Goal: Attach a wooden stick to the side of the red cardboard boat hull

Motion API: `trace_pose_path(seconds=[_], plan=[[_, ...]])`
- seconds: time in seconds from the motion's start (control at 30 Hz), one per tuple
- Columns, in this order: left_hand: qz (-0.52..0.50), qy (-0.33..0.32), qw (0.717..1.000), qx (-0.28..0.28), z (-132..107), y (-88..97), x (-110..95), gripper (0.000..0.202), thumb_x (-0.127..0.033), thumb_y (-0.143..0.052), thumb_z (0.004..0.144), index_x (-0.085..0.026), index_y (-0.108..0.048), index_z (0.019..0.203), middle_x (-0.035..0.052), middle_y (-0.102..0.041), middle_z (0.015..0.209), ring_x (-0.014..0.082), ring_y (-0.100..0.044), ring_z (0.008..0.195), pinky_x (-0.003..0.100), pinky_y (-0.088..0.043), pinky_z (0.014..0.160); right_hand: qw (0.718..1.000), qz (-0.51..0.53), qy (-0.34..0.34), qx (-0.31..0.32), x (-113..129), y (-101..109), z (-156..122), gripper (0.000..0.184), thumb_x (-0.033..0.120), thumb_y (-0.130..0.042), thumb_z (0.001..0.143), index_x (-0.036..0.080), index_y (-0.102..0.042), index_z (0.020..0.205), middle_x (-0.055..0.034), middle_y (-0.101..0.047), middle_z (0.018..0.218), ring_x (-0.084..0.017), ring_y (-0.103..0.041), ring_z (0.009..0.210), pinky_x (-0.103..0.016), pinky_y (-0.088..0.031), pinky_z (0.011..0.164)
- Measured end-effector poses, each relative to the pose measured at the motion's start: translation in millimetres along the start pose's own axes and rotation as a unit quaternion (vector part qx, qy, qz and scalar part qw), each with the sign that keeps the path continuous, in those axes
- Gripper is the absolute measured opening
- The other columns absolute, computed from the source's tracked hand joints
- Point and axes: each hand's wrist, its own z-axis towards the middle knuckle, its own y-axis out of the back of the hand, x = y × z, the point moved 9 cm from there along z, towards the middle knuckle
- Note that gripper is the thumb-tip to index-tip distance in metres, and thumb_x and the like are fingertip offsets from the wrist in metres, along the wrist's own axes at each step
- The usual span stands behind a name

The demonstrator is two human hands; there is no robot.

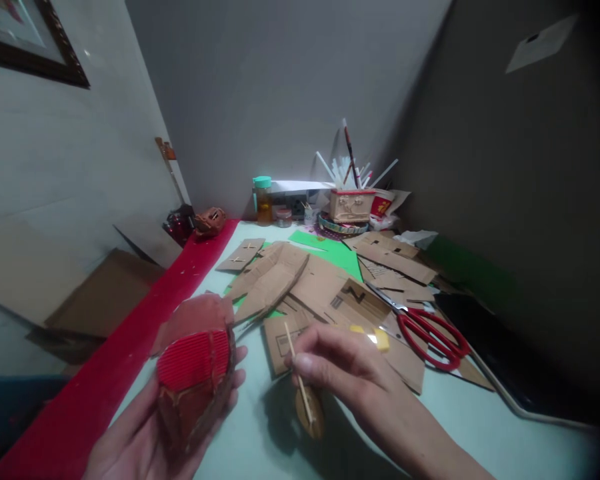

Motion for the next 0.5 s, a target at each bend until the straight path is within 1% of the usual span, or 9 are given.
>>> trace_pose_path(seconds=[0.1, 0.17, 0.23, 0.33, 0.4, 0.43, 0.47, 0.5], plan=[[-0.014, 0.001, 0.999, 0.036, -1, -11.0, 0, 0.044, -0.038, -0.043, 0.101, -0.018, -0.06, 0.136, 0.0174, -0.055, 0.141, 0.0328, -0.056, 0.128, 0.042, -0.047, 0.106, 1.0, -0.014, 0.015, 0.001, 1, -1, 2, 0.022, 0.038, -0.062, 0.093, 0.02, -0.069, 0.083, 0.0013, -0.061, 0.079, -0.015, -0.055, 0.077, -0.026, -0.039, 0.069], [-0.047, 0.007, 0.996, 0.07, -3, -17.1, 1, 0.047, -0.041, -0.043, 0.101, -0.015, -0.056, 0.138, 0.0148, -0.051, 0.144, 0.0319, -0.054, 0.131, 0.041, -0.044, 0.11, 0.999, -0.017, 0.027, 0.005, 3, -3, 3, 0.022, 0.037, -0.062, 0.094, 0.02, -0.069, 0.084, 0.0015, -0.062, 0.079, -0.015, -0.055, 0.077, -0.025, -0.039, 0.069], [-0.07, 0.023, 0.994, 0.084, -4, -20.3, 3, 0.049, -0.042, -0.046, 0.1, -0.011, -0.056, 0.138, 0.013, -0.05, 0.145, 0.0304, -0.053, 0.132, 0.039, -0.043, 0.111, 0.999, -0.015, 0.032, 0.002, 6, -4, 3, 0.022, 0.038, -0.061, 0.095, 0.021, -0.069, 0.084, 0.0018, -0.061, 0.078, -0.015, -0.055, 0.076, -0.025, -0.039, 0.067], [-0.052, 0.063, 0.996, 0.045, -2, -17.4, 10, 0.049, -0.042, -0.058, 0.095, -0.01, -0.062, 0.132, 0.0111, -0.054, 0.141, 0.0284, -0.056, 0.13, 0.039, -0.045, 0.111, 0.999, -0.017, 0.026, -0.013, 6, -4, 3, 0.022, 0.038, -0.062, 0.094, 0.021, -0.07, 0.083, 0.0015, -0.062, 0.078, -0.015, -0.055, 0.076, -0.026, -0.04, 0.067], [-0.046, 0.066, 0.996, 0.026, -1, -16.6, 11, 0.042, -0.034, -0.059, 0.095, -0.012, -0.064, 0.13, 0.0108, -0.056, 0.14, 0.0287, -0.059, 0.128, 0.038, -0.048, 0.109, 0.999, -0.027, 0.025, -0.021, 6, -3, 2, 0.021, 0.038, -0.062, 0.094, 0.021, -0.07, 0.083, 0.0012, -0.063, 0.079, -0.015, -0.055, 0.076, -0.026, -0.041, 0.067], [-0.051, 0.058, 0.997, 0.022, 1, -16.4, 11, 0.039, -0.031, -0.057, 0.095, -0.015, -0.065, 0.129, 0.0107, -0.057, 0.139, 0.029, -0.06, 0.127, 0.038, -0.049, 0.108, 0.999, -0.027, 0.025, -0.02, 6, -3, 2, 0.021, 0.038, -0.062, 0.094, 0.021, -0.07, 0.083, 0.001, -0.063, 0.079, -0.015, -0.056, 0.075, -0.025, -0.041, 0.066], [-0.057, 0.042, 0.997, 0.014, 2, -14.6, 9, 0.038, -0.033, -0.055, 0.096, -0.019, -0.066, 0.13, 0.0095, -0.058, 0.138, 0.0292, -0.061, 0.125, 0.039, -0.049, 0.106, 0.999, -0.023, 0.023, -0.018, 5, -3, 1, 0.022, 0.038, -0.062, 0.094, 0.02, -0.069, 0.084, 0.0009, -0.062, 0.078, -0.014, -0.056, 0.072, -0.025, -0.042, 0.064], [-0.061, 0.02, 0.998, -0.001, 3, -10.7, 7, 0.038, -0.035, -0.054, 0.096, -0.027, -0.065, 0.131, 0.0064, -0.059, 0.138, 0.0288, -0.062, 0.124, 0.04, -0.05, 0.105, 1.0, -0.012, 0.016, -0.013, 3, -3, 1, 0.023, 0.04, -0.062, 0.094, 0.02, -0.069, 0.084, 0.0008, -0.061, 0.076, -0.014, -0.056, 0.069, -0.024, -0.042, 0.062]])
